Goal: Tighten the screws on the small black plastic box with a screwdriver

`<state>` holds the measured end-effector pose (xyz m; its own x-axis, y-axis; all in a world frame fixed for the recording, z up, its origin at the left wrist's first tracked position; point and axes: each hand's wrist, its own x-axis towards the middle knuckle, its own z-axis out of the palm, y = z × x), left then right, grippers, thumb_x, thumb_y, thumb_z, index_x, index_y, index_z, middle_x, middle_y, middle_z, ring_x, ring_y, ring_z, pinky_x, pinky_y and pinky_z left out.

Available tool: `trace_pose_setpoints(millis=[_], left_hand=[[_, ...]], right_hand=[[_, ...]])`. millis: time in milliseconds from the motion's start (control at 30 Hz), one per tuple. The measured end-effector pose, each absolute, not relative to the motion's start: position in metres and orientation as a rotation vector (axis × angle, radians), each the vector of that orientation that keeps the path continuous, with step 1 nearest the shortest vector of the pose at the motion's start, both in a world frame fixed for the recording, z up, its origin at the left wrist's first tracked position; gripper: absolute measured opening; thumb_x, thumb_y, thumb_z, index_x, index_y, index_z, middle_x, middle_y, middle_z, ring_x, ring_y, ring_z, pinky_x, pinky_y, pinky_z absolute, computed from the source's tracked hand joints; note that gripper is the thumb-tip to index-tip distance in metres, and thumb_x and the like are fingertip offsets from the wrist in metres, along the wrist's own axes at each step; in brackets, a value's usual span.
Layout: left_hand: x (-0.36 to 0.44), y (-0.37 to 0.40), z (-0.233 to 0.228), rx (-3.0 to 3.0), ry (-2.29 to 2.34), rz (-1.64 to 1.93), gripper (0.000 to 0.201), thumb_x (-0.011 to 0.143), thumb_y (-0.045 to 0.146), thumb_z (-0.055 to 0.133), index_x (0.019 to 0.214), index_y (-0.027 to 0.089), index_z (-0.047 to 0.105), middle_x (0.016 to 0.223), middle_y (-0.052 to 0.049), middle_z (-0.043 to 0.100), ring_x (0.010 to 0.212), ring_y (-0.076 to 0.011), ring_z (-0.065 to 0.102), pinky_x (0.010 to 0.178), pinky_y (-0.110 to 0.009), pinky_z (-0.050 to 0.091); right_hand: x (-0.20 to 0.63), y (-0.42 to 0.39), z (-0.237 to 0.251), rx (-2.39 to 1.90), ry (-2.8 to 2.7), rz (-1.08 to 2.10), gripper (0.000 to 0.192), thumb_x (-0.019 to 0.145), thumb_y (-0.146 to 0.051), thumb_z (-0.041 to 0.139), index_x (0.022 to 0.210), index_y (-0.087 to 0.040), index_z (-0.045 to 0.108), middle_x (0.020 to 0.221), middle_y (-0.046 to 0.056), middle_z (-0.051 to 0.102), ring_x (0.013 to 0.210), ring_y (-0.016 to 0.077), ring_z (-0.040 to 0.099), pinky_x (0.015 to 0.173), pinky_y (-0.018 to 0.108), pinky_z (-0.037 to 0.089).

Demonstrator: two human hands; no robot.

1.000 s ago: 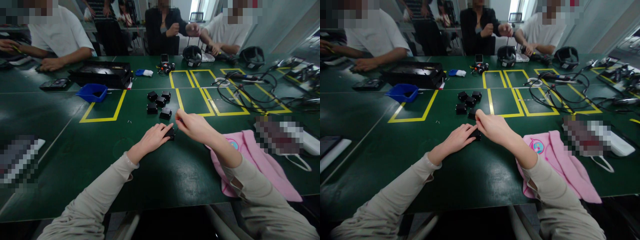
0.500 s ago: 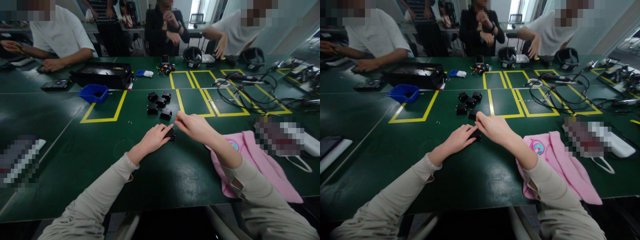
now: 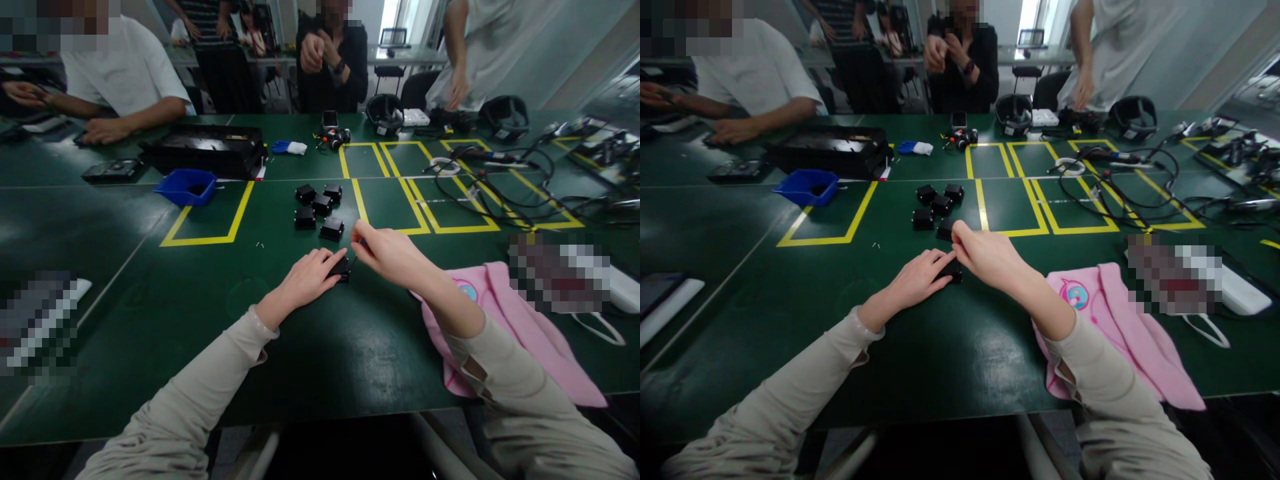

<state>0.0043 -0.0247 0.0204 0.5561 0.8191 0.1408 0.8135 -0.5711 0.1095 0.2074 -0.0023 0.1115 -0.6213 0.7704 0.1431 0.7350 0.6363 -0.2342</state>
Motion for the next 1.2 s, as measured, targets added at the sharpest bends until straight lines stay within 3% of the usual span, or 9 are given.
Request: trace_pose_setpoints(millis=[533,733,900,1100,1200], left_hand=[[0.0036,-0.0239,0.0195,2.712,1.434,0.288,0.055,0.096,0.039,0.046,0.145,0.022,0.029,0.116,-0.008,0.052,0.1,-0.0223,0.051,0.089,-0.037,0.046],[0.0027,-0.024,0.0185,2.698,1.431,0.305,0.055,0.096,0.039,0.046,0.146,0.023,0.028,0.117,-0.008,0.052,0.101,-0.0223,0.051,0.089,-0.037,0.046],[0.0028,-0.0237,0.018,2.702,1.433,0.291,0.054,0.096,0.038,0.047,0.145,0.022,0.03,0.116,-0.008,0.052,0.101,-0.0224,0.051,0.089,-0.037,0.046],[0.0031,-0.024,0.0184,2.707,1.436,0.297,0.055,0.096,0.038,0.047,0.146,0.023,0.028,0.117,-0.008,0.052,0.101,-0.0223,0.051,0.089,-0.037,0.046],[0.0033,-0.0242,0.0192,2.711,1.439,0.293,0.051,0.096,0.039,0.046,0.143,0.024,0.031,0.116,-0.008,0.053,0.1,-0.0225,0.051,0.089,-0.037,0.046]], right_hand=[[0.2096,0.0012,0.1096,-1.2,-2.622,0.276,0.025,0.096,-0.039,0.036,0.099,-0.02,0.051,0.073,0.002,0.062,0.062,0.0146,0.052,0.056,0.026,0.024],[0.2112,0.0021,0.1094,-1.171,-2.614,0.302,0.02,0.094,-0.033,0.039,0.104,-0.019,0.049,0.079,0.003,0.063,0.064,0.0143,0.052,0.058,0.026,0.026],[0.2102,0.0036,0.1093,-1.236,-2.624,0.239,0.028,0.096,-0.042,0.036,0.098,-0.02,0.053,0.074,0.002,0.063,0.063,0.0151,0.052,0.057,0.026,0.024],[0.21,0.0027,0.1104,-1.172,-2.621,0.326,0.021,0.094,-0.033,0.038,0.106,-0.02,0.05,0.08,0.003,0.065,0.066,0.0151,0.054,0.058,0.026,0.027],[0.2098,0.0028,0.1103,-1.18,-2.623,0.306,0.023,0.095,-0.038,0.038,0.1,-0.02,0.052,0.076,0.002,0.063,0.065,0.0153,0.054,0.058,0.026,0.026]])
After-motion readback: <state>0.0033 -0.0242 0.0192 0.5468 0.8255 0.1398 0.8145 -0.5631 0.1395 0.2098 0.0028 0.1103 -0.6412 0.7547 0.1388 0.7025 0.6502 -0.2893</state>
